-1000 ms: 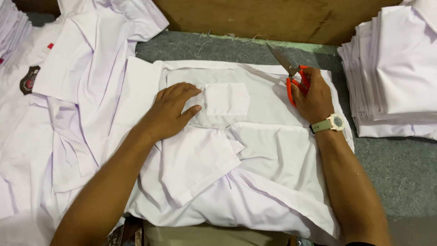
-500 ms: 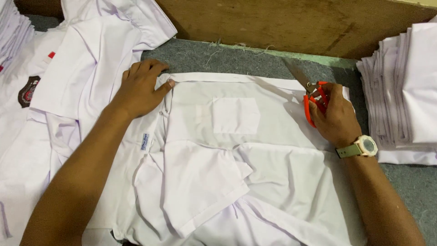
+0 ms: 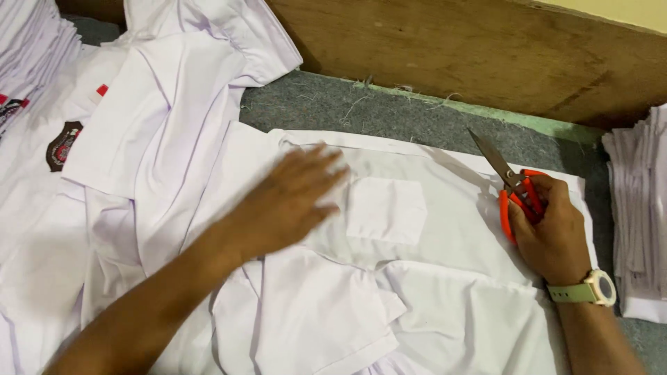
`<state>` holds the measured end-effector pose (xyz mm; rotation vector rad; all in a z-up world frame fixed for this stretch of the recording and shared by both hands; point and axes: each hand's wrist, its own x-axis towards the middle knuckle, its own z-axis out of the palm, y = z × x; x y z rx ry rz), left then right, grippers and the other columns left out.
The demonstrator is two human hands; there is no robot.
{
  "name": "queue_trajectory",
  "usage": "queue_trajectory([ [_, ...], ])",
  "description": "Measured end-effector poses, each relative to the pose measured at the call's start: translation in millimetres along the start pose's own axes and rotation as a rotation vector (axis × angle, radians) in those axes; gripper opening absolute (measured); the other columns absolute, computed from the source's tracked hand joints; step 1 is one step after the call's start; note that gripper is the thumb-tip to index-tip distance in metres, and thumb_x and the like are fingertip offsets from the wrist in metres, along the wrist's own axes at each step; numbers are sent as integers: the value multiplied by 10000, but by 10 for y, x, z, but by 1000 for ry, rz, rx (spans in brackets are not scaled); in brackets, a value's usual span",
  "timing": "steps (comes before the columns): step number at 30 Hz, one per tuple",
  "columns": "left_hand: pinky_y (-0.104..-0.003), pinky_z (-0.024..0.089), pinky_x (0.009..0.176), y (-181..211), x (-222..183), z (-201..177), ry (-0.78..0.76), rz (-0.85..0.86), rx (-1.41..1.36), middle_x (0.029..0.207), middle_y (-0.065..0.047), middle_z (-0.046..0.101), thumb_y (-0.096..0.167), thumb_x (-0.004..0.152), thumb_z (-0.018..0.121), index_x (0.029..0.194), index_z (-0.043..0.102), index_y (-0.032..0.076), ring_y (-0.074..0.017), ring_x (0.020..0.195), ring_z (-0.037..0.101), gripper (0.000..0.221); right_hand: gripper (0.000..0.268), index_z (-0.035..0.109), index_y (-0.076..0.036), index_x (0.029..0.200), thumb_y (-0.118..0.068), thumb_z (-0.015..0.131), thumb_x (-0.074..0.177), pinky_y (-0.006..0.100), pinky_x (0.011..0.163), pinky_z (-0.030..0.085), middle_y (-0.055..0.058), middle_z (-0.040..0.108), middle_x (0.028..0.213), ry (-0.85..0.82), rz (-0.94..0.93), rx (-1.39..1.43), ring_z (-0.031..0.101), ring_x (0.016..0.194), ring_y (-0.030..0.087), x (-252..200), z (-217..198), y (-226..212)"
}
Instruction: Trimming excess threads from white shirts using scissors
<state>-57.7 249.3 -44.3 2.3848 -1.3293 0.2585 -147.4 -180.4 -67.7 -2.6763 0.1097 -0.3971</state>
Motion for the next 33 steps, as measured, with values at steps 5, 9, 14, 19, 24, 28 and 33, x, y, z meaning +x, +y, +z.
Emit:
queue_trajectory([
  [5, -537, 59, 1228, 322, -121, 228, -364, -12, -114, 1694, -122, 207, 500, 1044, 429, 1578, 375, 228, -362, 1567, 99, 602, 523, 540, 67, 1405, -121, 741, 959, 439, 950, 508, 254, 699, 1259, -1, -11, 8, 678, 1130, 357, -4, 48, -7],
  [9, -550, 41, 1221, 317, -83, 159, -435, 23, -165, 1701, -102, 193, 535, 1060, 301, 1573, 379, 318, -362, 1573, 68, 562, 537, 568, 33, 1416, -157, 763, 954, 422, 962, 493, 212, 719, 1223, -27, 81, -18, 683, 1121, 315, -9, 15, -63],
  [14, -467, 323, 1167, 397, -46, -121, -334, 54, -690, 1466, -101, 606, 280, 1065, 452, 1395, 604, 121, -298, 1409, 500, 396, 556, 583, 16, 1430, -194, 748, 942, 472, 949, 488, 219, 714, 1242, -22, 54, -106, 679, 1114, 378, -28, 37, 43],
  [19, -390, 538, 986, 122, 56, -220, -44, -32, -611, 1236, -91, 744, 59, 1012, 529, 1269, 689, 133, -280, 1126, 718, 312, 532, 617, -51, 1405, -138, 769, 902, 419, 925, 503, 159, 707, 1211, -19, 85, -57, 689, 1034, 305, -64, -127, -140],
  [24, -421, 484, 860, -159, 336, -258, -177, -190, -278, 1119, 19, 723, 161, 1008, 493, 1204, 707, 168, -250, 1070, 622, 290, 486, 647, -161, 1293, -263, 784, 839, 351, 847, 551, 12, 758, 1088, -177, -81, -91, 747, 965, 174, 113, -259, -661],
  [28, -442, 416, 891, -230, 525, -60, -192, -128, -142, 1125, 44, 711, 181, 996, 472, 1159, 722, 210, -247, 1035, 589, 299, 531, 625, -191, 1317, -332, 756, 822, 391, 859, 548, 6, 730, 1255, -258, -211, -135, 732, 1038, 239, 251, -62, -739],
  [33, -417, 419, 931, -373, 450, 118, -148, -108, -360, 1092, -25, 657, 111, 885, 541, 1115, 722, 168, -254, 1027, 552, 299, 605, 594, -168, 1325, -433, 749, 804, 425, 785, 579, 109, 761, 1113, -326, -286, -130, 743, 918, 317, 238, 299, -547],
])
